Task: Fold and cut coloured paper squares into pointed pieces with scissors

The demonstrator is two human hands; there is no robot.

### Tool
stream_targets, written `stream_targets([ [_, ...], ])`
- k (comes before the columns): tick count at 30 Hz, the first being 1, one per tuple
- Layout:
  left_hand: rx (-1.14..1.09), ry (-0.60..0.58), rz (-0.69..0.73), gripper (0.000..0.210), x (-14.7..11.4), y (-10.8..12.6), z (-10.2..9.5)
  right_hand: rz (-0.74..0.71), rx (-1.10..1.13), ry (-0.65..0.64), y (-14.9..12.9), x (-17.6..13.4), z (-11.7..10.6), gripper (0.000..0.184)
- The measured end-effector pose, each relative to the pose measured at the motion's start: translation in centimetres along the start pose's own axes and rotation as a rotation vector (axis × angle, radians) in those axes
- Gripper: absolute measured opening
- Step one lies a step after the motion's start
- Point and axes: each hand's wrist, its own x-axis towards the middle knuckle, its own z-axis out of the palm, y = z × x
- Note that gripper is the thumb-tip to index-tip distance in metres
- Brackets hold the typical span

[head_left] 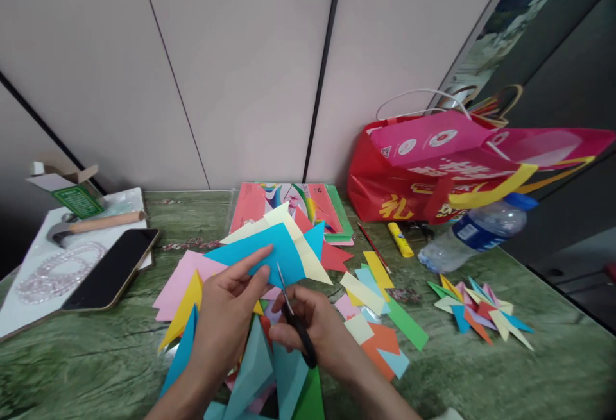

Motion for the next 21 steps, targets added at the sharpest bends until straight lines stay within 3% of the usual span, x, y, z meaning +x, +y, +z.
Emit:
stream_targets([
  [21,0.033,0.016,0.017,0.038,0.3,-0.2,-0.3,-0.027,-0.024,0.038,0.8,0.3,0.2,0.042],
])
